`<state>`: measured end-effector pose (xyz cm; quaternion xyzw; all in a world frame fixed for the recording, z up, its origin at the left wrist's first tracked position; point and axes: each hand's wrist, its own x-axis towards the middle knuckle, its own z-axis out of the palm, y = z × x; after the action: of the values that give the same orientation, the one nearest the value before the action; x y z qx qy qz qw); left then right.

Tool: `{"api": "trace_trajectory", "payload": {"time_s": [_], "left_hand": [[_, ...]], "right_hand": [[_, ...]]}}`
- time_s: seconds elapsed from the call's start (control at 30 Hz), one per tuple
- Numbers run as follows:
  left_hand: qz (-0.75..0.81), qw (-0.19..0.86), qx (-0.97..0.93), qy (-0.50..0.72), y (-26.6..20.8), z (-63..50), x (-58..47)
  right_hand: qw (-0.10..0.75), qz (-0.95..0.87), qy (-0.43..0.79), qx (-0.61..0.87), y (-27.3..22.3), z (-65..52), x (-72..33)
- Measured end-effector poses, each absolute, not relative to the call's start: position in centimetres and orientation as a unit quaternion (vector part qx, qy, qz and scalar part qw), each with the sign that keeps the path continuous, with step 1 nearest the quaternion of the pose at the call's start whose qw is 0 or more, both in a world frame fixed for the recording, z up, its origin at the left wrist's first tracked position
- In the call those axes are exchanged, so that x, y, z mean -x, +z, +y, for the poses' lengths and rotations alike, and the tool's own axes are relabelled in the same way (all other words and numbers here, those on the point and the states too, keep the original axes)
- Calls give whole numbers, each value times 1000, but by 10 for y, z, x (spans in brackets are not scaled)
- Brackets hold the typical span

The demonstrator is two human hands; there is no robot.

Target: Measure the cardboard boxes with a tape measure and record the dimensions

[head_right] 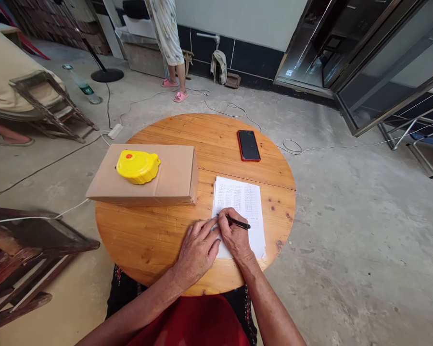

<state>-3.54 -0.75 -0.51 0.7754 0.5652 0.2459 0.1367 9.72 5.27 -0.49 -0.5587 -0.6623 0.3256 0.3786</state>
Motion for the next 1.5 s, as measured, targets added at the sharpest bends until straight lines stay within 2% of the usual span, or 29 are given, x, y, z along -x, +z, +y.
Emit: {"api": "trace_trajectory", "payload": {"time_s": [0.3, 1.07, 1.5], "left_hand": [[563, 132, -782, 232, -4, -7, 35], [565, 128, -780, 234, -4, -6, 34], [563, 127, -780, 242, -3, -6, 34]], "right_hand": [[424, -607, 351, 574, -8, 52, -99], [406, -652, 307, 562, -3, 52, -96], [408, -644, 330, 557, -4, 52, -97]]}}
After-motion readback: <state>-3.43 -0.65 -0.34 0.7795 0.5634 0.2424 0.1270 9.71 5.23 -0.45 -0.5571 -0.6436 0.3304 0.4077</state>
